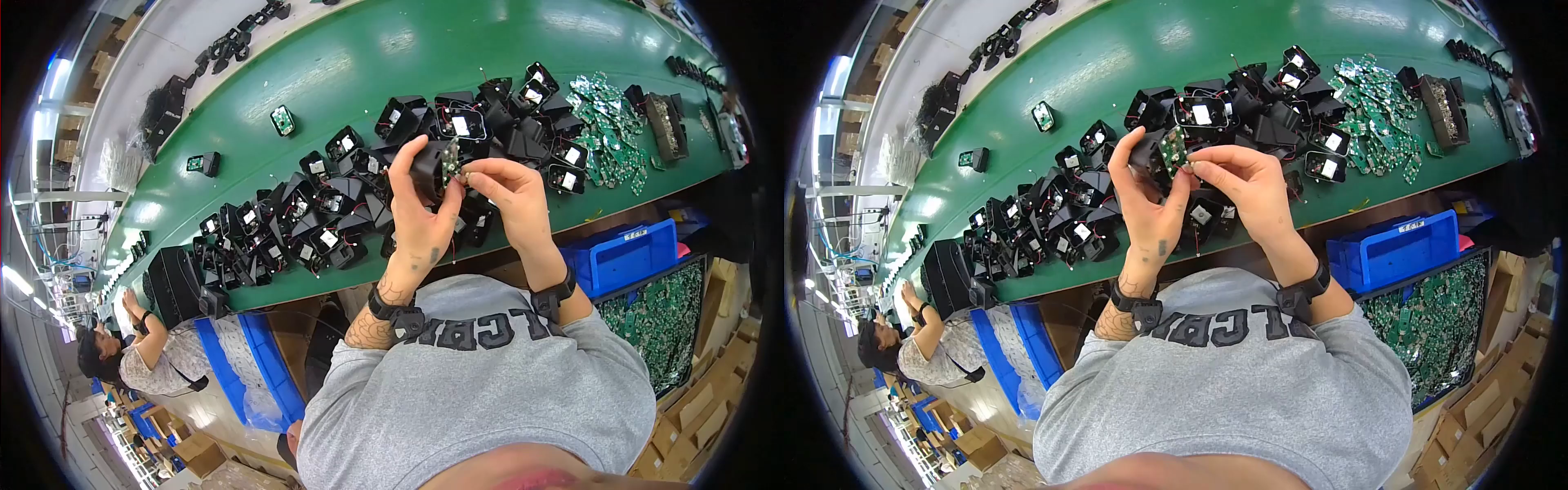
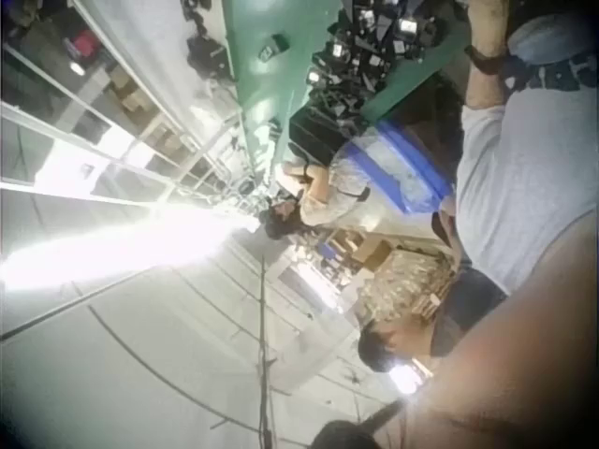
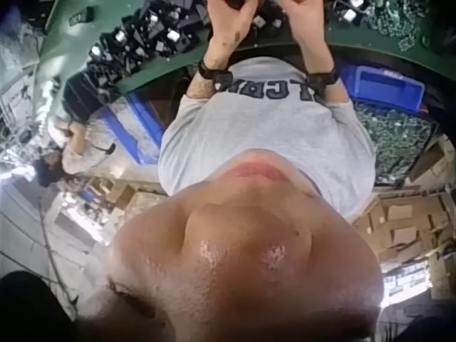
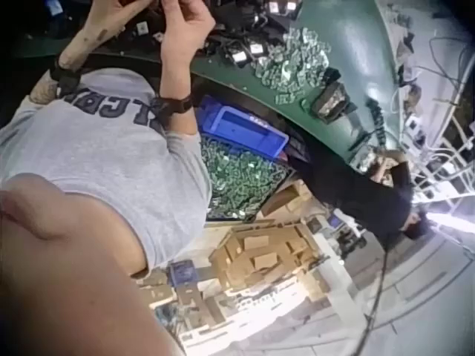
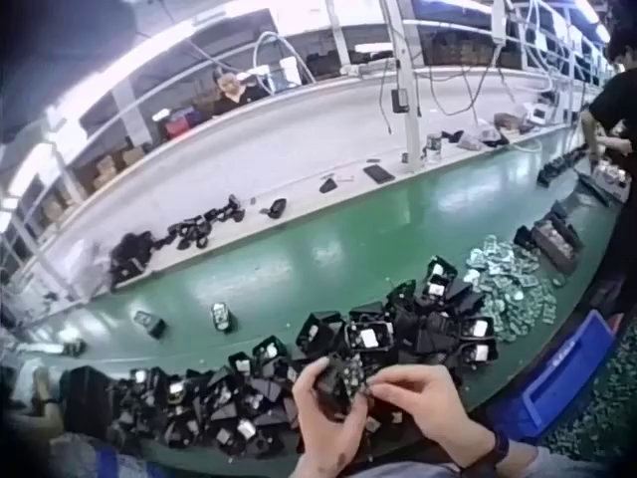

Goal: The person picks up a black plastic housing and a circuit board, fits the board into the housing by hand, and presses them together. After ensuring the board is seated, the person places the assembled unit back onto the green conveyor belt.

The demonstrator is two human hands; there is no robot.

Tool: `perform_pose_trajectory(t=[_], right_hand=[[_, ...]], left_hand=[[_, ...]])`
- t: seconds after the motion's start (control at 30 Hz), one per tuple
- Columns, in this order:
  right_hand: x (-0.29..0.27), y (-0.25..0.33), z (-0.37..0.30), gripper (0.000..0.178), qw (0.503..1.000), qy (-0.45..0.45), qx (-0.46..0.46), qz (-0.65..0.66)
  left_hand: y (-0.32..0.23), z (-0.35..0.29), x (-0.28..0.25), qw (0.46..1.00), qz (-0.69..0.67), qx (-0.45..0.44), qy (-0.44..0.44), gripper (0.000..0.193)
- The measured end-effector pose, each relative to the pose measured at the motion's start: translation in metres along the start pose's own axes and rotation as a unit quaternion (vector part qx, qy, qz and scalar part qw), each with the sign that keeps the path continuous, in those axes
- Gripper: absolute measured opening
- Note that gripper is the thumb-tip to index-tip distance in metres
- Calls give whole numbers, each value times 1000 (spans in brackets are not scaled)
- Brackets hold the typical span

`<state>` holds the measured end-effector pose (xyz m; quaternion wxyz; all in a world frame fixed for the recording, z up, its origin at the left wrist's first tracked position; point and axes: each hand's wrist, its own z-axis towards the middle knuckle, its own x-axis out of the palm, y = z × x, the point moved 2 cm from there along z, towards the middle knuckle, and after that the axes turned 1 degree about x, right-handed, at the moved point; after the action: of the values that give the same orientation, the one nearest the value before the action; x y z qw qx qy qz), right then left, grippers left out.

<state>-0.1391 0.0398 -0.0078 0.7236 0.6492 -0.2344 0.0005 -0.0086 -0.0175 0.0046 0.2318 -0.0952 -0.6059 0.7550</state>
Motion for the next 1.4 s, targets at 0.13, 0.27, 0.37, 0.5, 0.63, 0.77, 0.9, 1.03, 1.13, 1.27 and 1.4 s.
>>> perform_pose_trajectory(t=[0.13, 0.27, 0.37, 0.5, 0.63, 0.77, 0.9, 1.03, 1.13, 1.27, 1.4], right_hand=[[9, 6, -1, 21, 999, -16, 25, 31], [9, 3, 3, 21, 993, -16, 39, 109], [11, 6, 3, 24, 989, 2, 50, 137], [13, 8, 3, 26, 986, 5, 51, 160], [12, 8, 3, 29, 987, 6, 60, 148], [-1, 1, 6, 29, 979, 42, 66, 189], [-3, 1, 5, 30, 969, 49, 90, 223], [2, 6, 5, 31, 974, 34, 92, 205], [5, 12, 3, 32, 983, 22, 91, 160], [7, 11, 3, 32, 982, 16, 91, 162], [-2, 4, 2, 28, 980, 45, 71, 180]], left_hand=[[11, -1, -3, 977, 171, 124, 19, 64], [12, -1, -3, 966, 197, 164, 28, 64], [12, -2, -4, 967, 188, 169, 28, 63], [10, -3, -4, 969, 175, 172, 31, 62], [9, -2, -6, 958, 200, 198, 46, 62], [6, -1, -8, 943, 236, 222, 71, 60], [0, 2, -4, 936, 239, 246, 78, 63], [2, 0, -4, 936, 238, 251, 65, 62], [6, -3, -6, 930, 267, 241, 76, 58], [9, -7, -5, 930, 247, 266, 56, 59], [8, -6, -4, 922, 270, 268, 69, 60]])
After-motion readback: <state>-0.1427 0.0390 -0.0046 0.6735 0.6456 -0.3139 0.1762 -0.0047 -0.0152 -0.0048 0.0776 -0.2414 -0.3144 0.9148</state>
